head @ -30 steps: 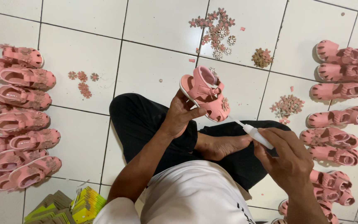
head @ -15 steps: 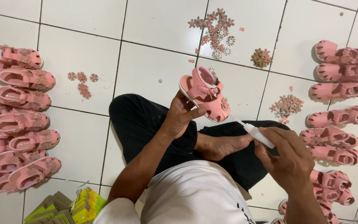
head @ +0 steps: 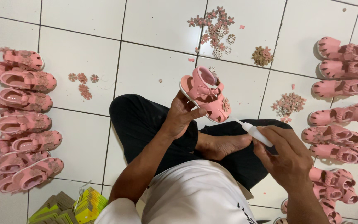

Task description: The person sits on the floor and decorates pink sandals by applying glue and attaching small flower-shaped embellishments. They handle multiple sandals one at a time, applying glue to specific spots and pressing the decorations into place.

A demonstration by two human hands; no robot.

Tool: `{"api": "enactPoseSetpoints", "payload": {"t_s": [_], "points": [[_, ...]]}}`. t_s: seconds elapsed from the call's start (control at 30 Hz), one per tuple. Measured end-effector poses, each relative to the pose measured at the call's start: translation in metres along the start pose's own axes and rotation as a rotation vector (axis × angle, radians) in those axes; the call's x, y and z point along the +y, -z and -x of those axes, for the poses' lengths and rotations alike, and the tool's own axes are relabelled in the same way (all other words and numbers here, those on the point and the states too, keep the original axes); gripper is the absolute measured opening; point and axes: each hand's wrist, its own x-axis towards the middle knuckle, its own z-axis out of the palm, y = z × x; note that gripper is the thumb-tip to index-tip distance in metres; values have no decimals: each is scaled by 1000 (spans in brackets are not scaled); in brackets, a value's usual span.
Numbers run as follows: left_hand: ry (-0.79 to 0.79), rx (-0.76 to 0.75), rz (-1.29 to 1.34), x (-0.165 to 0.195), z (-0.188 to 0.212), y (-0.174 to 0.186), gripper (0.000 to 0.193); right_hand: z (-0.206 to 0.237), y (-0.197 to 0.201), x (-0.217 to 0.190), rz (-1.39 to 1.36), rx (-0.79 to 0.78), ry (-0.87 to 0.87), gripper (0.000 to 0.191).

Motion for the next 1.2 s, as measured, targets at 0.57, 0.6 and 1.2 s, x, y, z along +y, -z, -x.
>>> {"api": "enactPoseSetpoints", "payload": {"t_s": [0.57,0.6,1.2], "points": [[24,3,34,3,1,-2,83,1,0,3,-28,10,-1,29],[23,5,38,2,1,-2,83,2,-1,3,-40,10,-7,29],[-70,61,106,6,8,11,77,-25,-135,166,-564,182,-506,22]]}}
